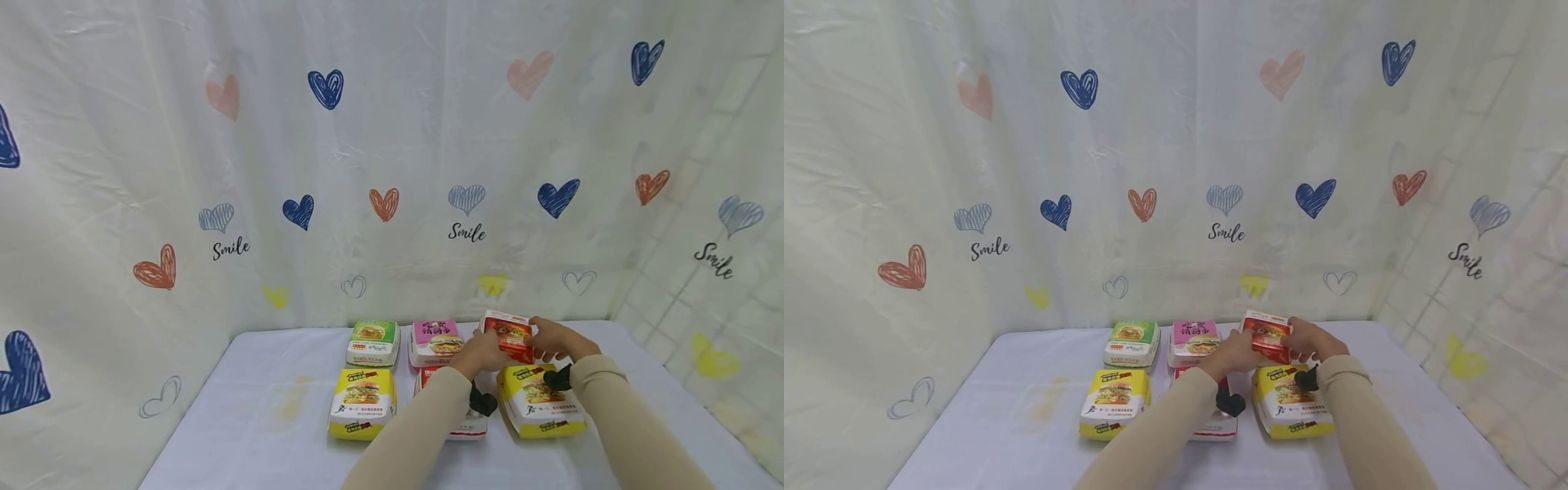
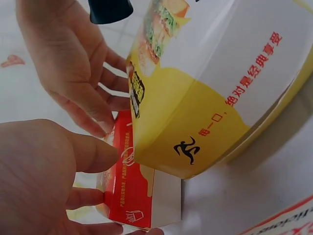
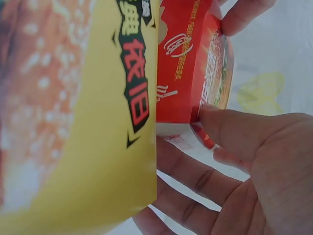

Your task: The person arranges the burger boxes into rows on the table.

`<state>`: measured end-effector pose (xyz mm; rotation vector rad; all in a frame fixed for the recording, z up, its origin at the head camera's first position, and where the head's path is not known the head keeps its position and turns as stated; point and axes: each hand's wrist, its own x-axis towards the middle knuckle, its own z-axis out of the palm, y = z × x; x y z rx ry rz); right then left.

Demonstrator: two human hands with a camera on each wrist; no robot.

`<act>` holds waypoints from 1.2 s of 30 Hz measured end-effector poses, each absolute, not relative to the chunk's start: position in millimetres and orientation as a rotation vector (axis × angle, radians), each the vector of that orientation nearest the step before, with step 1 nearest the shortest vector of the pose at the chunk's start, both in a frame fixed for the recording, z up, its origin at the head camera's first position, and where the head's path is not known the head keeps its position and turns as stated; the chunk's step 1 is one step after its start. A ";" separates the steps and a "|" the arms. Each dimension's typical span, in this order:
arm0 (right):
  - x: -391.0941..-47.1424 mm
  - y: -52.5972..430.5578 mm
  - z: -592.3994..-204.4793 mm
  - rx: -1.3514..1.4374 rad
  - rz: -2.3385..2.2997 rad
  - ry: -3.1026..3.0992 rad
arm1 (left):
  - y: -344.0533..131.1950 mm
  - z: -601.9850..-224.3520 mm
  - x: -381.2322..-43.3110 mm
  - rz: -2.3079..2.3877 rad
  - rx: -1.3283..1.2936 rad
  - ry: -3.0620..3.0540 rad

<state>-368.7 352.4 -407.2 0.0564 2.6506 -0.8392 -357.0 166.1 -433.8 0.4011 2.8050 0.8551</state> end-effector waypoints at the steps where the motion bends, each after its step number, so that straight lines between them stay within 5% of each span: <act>1: -369.7 353.6 -407.2 0.061 -0.843 2.647 | 167.1 -434.1 -357.6 0.833 0.395 2.815; 36: -375.3 359.8 -409.1 -0.249 -0.581 2.911 | 178.8 -437.8 -362.9 0.657 0.305 2.973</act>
